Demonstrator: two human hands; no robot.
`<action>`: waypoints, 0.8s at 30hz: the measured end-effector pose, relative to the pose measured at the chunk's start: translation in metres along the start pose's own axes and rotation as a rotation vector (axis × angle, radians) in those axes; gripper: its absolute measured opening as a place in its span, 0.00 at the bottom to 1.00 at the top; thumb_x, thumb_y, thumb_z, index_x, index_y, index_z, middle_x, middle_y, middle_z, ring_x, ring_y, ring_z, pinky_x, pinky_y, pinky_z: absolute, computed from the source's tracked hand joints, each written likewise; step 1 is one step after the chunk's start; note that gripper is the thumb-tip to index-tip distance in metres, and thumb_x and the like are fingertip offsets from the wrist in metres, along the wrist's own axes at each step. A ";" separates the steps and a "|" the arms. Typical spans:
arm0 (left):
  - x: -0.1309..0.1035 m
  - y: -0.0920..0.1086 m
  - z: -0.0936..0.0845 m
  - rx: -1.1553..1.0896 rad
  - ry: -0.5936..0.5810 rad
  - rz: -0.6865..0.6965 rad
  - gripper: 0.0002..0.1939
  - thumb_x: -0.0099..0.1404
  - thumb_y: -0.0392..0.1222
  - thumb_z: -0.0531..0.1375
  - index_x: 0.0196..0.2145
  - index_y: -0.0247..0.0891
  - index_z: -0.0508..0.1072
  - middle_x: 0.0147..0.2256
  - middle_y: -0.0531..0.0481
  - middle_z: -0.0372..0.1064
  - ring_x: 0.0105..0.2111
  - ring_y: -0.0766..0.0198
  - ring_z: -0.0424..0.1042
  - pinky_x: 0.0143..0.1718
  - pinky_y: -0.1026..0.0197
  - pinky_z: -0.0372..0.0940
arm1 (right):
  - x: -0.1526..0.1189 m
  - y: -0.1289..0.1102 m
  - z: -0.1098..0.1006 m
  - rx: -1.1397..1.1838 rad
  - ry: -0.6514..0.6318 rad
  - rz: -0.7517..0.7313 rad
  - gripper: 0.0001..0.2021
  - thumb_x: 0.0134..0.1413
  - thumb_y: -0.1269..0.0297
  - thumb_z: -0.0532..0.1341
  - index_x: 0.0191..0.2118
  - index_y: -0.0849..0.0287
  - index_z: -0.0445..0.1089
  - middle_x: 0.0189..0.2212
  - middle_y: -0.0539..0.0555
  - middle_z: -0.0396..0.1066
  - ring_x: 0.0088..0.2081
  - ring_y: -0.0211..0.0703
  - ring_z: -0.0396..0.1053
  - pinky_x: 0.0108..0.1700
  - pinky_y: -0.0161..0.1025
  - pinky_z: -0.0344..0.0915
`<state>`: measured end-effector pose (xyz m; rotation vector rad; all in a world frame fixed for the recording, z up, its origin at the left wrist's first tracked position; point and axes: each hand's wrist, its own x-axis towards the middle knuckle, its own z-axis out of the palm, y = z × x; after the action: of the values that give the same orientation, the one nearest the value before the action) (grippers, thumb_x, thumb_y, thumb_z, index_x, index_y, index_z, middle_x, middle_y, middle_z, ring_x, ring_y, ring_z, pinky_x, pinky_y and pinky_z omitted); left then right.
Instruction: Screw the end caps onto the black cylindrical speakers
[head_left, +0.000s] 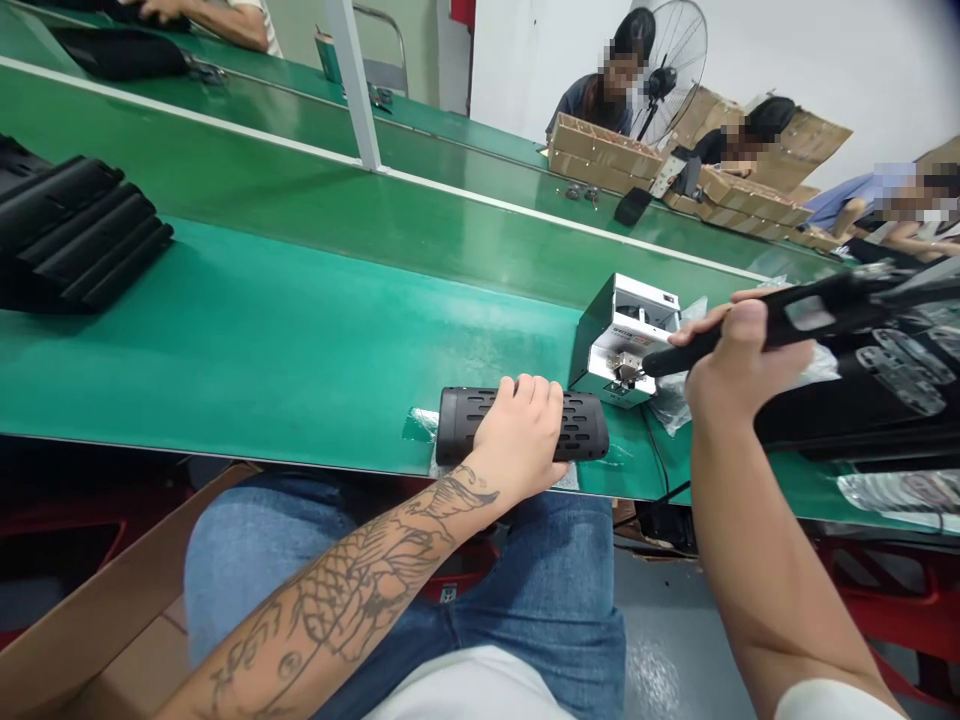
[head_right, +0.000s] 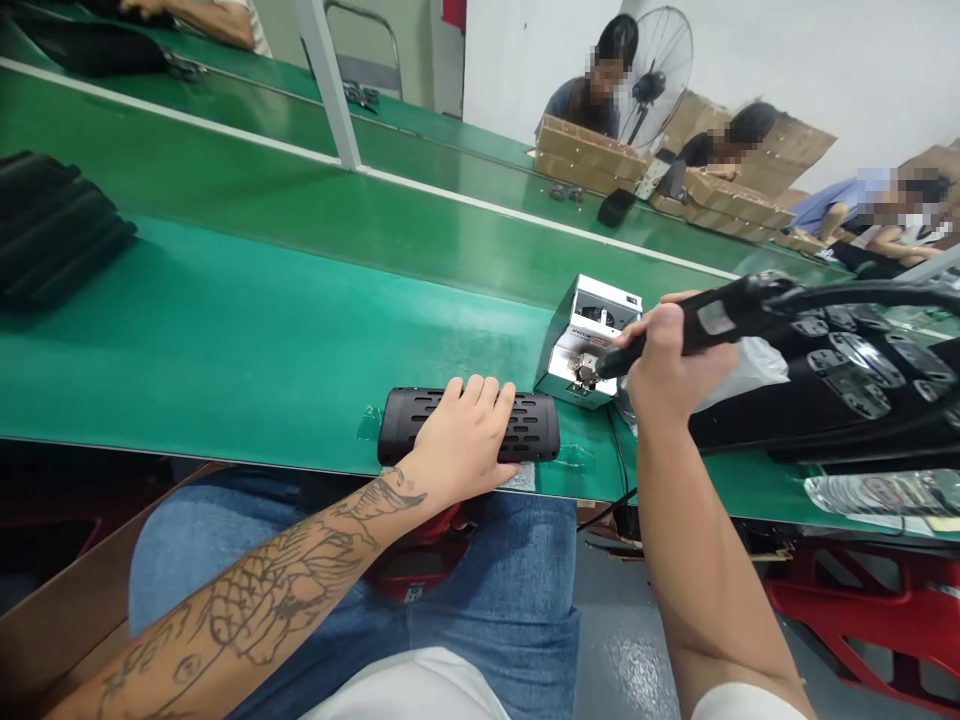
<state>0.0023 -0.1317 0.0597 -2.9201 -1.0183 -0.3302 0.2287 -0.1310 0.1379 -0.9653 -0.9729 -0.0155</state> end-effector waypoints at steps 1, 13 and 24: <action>0.000 0.003 0.000 -0.002 0.002 -0.003 0.50 0.62 0.65 0.66 0.67 0.22 0.64 0.53 0.29 0.67 0.53 0.38 0.63 0.58 0.39 0.55 | 0.001 0.009 0.000 -0.038 -0.022 0.016 0.06 0.54 0.62 0.66 0.32 0.58 0.71 0.16 0.46 0.68 0.16 0.41 0.67 0.21 0.39 0.67; -0.017 -0.043 -0.019 -0.146 -0.082 0.108 0.53 0.59 0.71 0.65 0.73 0.39 0.59 0.61 0.33 0.66 0.59 0.35 0.64 0.62 0.38 0.53 | -0.014 -0.040 -0.003 0.085 -0.091 0.105 0.04 0.50 0.65 0.65 0.34 0.58 0.74 0.18 0.48 0.69 0.15 0.45 0.67 0.18 0.43 0.68; -0.023 -0.039 -0.015 -0.102 -0.094 0.083 0.50 0.59 0.58 0.68 0.73 0.41 0.56 0.53 0.37 0.69 0.48 0.43 0.69 0.46 0.48 0.58 | -0.096 -0.091 0.038 0.457 -0.482 0.272 0.15 0.55 0.53 0.73 0.40 0.56 0.76 0.22 0.49 0.71 0.17 0.45 0.69 0.21 0.46 0.71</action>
<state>-0.0424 -0.1166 0.0675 -3.0855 -0.9126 -0.2517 0.1077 -0.1962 0.1401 -0.6758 -1.2058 0.6670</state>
